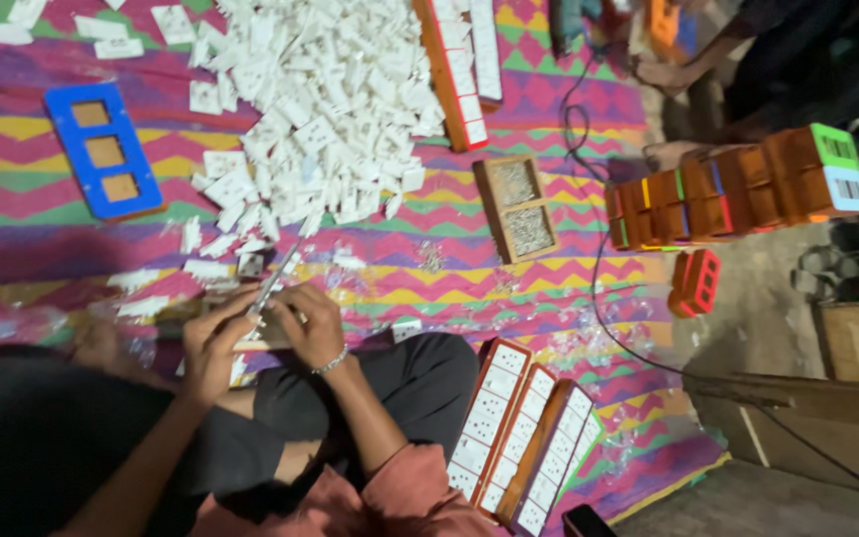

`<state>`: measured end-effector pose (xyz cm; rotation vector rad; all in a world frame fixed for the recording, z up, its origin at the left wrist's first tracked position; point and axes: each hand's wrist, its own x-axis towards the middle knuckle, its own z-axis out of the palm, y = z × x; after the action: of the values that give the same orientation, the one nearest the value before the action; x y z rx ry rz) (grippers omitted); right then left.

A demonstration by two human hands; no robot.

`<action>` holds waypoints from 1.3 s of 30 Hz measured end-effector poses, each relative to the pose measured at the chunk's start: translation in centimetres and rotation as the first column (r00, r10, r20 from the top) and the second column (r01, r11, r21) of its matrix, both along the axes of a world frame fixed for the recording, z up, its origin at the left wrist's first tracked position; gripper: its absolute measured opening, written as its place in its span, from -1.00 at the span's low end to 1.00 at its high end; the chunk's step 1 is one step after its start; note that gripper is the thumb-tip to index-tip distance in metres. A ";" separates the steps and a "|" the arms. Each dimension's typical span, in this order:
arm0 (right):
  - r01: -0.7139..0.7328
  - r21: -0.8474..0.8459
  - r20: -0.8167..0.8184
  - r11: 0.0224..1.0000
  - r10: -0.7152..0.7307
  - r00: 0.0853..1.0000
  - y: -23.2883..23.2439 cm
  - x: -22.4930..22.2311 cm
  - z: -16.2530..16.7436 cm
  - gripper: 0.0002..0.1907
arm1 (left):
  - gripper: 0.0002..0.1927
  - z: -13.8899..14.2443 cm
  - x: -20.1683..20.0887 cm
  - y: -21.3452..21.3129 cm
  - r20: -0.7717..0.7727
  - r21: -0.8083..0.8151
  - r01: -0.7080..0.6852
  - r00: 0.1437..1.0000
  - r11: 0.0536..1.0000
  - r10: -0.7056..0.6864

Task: The person sits cross-legged on a floor mat assembling electrical switch plates. They place white switch and socket modules into a blue plastic frame, press them to snap them in, and use a small hand tool to work on the modules, handling parts one at a time from piles on the mat.

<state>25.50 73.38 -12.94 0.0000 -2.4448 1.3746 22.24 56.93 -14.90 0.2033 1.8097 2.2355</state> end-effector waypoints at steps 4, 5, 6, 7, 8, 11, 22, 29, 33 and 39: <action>-0.046 -0.053 -0.038 0.998 0.044 0.998 0.2 0.4 0.0 -0.91 | -0.61 -0.3 0.5 0.2 0.087 0.066 -0.008 0.996 0.998 0.002; -0.042 -0.075 -0.037 0.996 0.039 0.999 0.2 0.5 -0.1 -0.91 | -0.60 -0.3 0.7 0.3 0.104 0.076 -0.016 0.995 0.997 0.008; -0.036 -0.097 -0.034 0.995 0.033 0.999 0.2 0.5 -0.1 -0.91 | -0.60 -0.3 0.8 0.3 0.102 0.079 -0.017 0.995 0.997 0.009; -0.035 -0.108 -0.033 0.994 0.031 0.999 0.1 0.7 -0.2 -0.91 | -0.60 -0.2 0.8 0.4 0.103 0.081 -0.017 0.995 0.997 0.009; -0.035 -0.118 -0.033 0.992 0.031 0.999 0.1 0.7 -0.2 -0.90 | -0.60 -0.2 0.9 0.4 0.104 0.083 -0.020 0.995 0.996 0.011; -0.014 -0.100 -0.009 0.995 0.013 1.000 0.1 0.9 -0.1 -0.83 | -0.60 0.1 0.9 0.4 0.089 0.056 -0.019 0.996 0.998 0.014; 0.027 0.070 -0.101 0.997 -0.020 0.995 -0.9 1.7 -0.2 -0.91 | -0.57 0.2 1.9 0.2 0.150 0.071 -0.033 0.988 0.997 0.022; 0.033 -0.051 -0.048 0.998 -0.035 0.998 -1.1 2.1 0.4 -0.86 | -0.59 -0.8 2.1 0.3 0.090 0.050 -0.045 0.995 0.998 0.040; 0.065 0.074 -0.011 0.995 -0.065 0.998 -1.4 2.1 0.2 -0.93 | -0.58 -1.2 2.0 0.2 0.116 0.112 -0.037 0.993 0.993 0.023; 0.007 0.038 -0.121 0.999 -0.003 0.993 -1.4 1.7 0.0 -0.90 | -0.59 -1.5 1.9 -0.2 0.084 0.076 -0.029 0.996 0.997 0.022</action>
<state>27.20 71.97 -12.94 0.0836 -2.3684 1.2867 24.17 56.76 -16.44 0.1008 1.6946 2.2976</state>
